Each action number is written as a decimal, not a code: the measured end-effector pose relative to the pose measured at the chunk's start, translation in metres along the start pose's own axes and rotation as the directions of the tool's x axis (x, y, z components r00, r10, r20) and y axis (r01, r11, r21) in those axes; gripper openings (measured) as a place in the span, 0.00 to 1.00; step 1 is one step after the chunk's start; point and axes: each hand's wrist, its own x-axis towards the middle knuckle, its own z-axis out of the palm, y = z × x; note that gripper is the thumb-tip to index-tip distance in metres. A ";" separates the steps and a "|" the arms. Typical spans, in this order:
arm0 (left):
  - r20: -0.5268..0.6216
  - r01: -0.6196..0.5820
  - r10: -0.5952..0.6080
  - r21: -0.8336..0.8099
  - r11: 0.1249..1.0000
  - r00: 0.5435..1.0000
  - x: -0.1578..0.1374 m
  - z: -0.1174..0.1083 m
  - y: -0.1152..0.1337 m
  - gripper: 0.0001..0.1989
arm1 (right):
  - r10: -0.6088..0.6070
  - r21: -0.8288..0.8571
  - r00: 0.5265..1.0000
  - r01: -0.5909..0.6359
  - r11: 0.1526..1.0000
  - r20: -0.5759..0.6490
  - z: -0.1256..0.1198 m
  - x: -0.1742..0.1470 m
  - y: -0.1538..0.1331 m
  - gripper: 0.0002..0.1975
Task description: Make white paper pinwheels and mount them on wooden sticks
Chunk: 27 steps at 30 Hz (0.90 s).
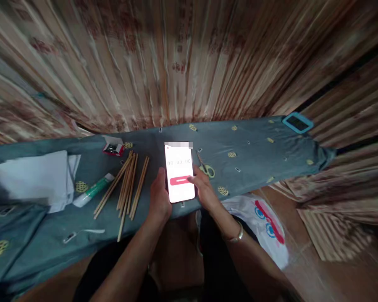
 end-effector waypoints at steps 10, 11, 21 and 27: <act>-0.023 -0.012 0.011 -0.013 1.000 1.000 -0.003 0.001 0.003 0.24 | -0.001 -0.061 1.000 0.002 0.998 0.014 -0.001 0.000 0.002 0.19; -0.026 -0.013 0.013 -0.018 1.000 1.000 -0.002 0.001 0.003 0.23 | -0.003 -0.066 1.000 0.004 0.998 0.015 -0.001 0.000 0.002 0.20; -0.028 -0.014 0.013 -0.016 1.000 1.000 -0.003 0.003 0.003 0.23 | -0.016 -0.072 1.000 0.017 0.997 0.015 -0.001 0.001 0.001 0.19; -0.013 -0.008 0.008 -0.003 1.000 1.000 -0.003 0.003 0.003 0.26 | -0.020 -0.076 1.000 0.020 0.997 0.009 0.000 -0.001 -0.002 0.18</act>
